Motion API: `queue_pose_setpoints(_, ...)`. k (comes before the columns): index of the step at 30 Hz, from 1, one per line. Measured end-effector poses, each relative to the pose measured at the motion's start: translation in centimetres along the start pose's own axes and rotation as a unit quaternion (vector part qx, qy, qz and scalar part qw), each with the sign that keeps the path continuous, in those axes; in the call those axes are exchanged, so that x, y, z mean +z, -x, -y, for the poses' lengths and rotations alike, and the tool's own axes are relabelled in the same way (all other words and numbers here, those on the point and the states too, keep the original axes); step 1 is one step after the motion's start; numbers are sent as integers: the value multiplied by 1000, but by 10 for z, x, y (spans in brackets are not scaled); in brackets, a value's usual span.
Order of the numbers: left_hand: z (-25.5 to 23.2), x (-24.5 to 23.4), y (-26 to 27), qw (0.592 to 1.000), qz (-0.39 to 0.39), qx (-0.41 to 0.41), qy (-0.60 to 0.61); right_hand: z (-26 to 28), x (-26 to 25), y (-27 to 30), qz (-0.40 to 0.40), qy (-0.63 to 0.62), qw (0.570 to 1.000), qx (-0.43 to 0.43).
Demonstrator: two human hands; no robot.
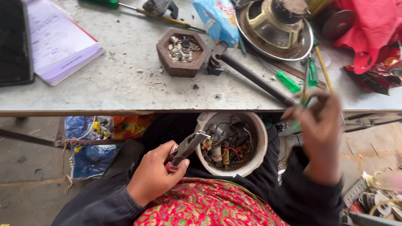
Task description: The person uses pliers to hold a small metal component and a hammer to strike it on a workbench. They then use a screwdriver to pry and separate parts of the component, dropping the pieces into a white bucket below.
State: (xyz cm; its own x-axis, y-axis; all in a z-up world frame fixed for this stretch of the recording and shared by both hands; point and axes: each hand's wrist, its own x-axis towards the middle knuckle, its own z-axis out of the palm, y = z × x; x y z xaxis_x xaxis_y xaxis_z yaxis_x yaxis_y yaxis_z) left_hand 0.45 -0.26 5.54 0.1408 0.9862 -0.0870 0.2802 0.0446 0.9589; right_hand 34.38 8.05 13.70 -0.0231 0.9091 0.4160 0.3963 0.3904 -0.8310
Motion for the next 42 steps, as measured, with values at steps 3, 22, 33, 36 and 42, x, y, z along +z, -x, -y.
queue_pose_setpoints(3,-5,-8,0,995,-56,65,-56,35,36,64,92,-196,964,153)
queue_pose_setpoints(22,-27,-24,1,901,-207,275,-264,43,60,126,269,-487,782,280)
queue_pose_setpoints(33,-28,-19,-1,878,-232,302,-289,42,62,130,247,-500,772,305)
queue_pose_setpoints(36,-28,-20,-2,879,-230,297,-293,42,63,131,243,-511,764,310)
queue_pose_setpoints(42,-30,-18,-2,876,-231,294,-306,44,61,129,253,-548,735,309)
